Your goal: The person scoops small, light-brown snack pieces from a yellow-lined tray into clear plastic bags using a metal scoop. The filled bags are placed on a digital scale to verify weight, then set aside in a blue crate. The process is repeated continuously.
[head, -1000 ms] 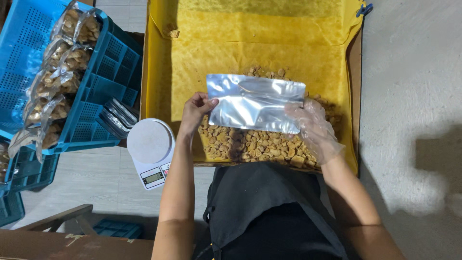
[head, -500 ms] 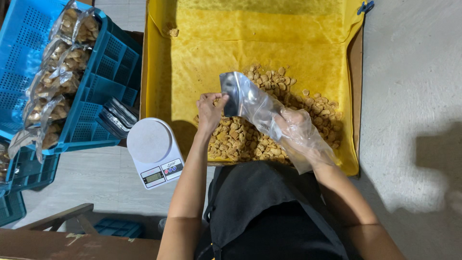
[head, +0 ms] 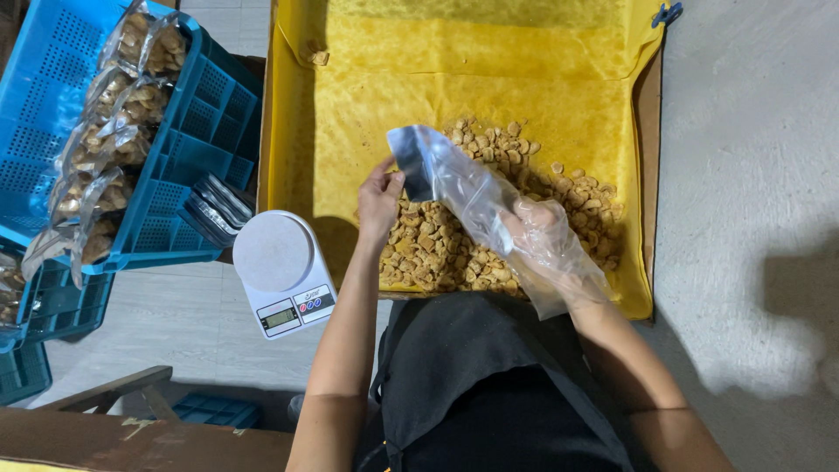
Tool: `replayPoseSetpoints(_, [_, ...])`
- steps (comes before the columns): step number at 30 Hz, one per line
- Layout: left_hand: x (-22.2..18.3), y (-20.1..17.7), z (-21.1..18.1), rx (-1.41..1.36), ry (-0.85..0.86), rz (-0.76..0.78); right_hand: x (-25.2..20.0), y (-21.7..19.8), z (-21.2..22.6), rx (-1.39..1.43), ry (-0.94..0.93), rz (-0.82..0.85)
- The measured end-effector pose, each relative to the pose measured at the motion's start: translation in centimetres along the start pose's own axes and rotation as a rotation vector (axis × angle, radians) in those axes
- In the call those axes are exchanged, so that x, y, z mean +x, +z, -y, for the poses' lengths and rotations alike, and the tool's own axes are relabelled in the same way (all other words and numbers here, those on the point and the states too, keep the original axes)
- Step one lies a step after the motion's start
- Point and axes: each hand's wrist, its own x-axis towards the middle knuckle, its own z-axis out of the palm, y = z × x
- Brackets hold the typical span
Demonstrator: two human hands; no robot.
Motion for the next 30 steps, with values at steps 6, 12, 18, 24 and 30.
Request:
replayPoseSetpoints(6, [0.7, -0.6, 1.9, -0.291, -0.123, 0.044, -0.4, -1.0, -0.9, 0.418, 0.6, 0.013])
replayPoseSetpoints(12, [0.2, -1.7, 0.9, -0.097, -0.238, 0.106, -2.3, -3.3, -0.3, 1.192, 0.612, -0.213])
replayPoseSetpoints(18, [0.3, -2.4, -1.6, 0.011, -0.246, 0.264, -3.2, -4.6, -0.9, 1.08, 0.743, -0.325])
replayPoseSetpoints(24, [-4.0, 0.1, -9.7, 0.194, 0.305, 0.339, -0.5, 1.1, -3.0, 0.799, 0.525, 0.067])
replayPoseSetpoints(30, [-6.7, 6.3, -13.7, 0.959, 0.447, 0.332, 3.3, 3.4, -1.6, -0.159, 0.494, 0.247])
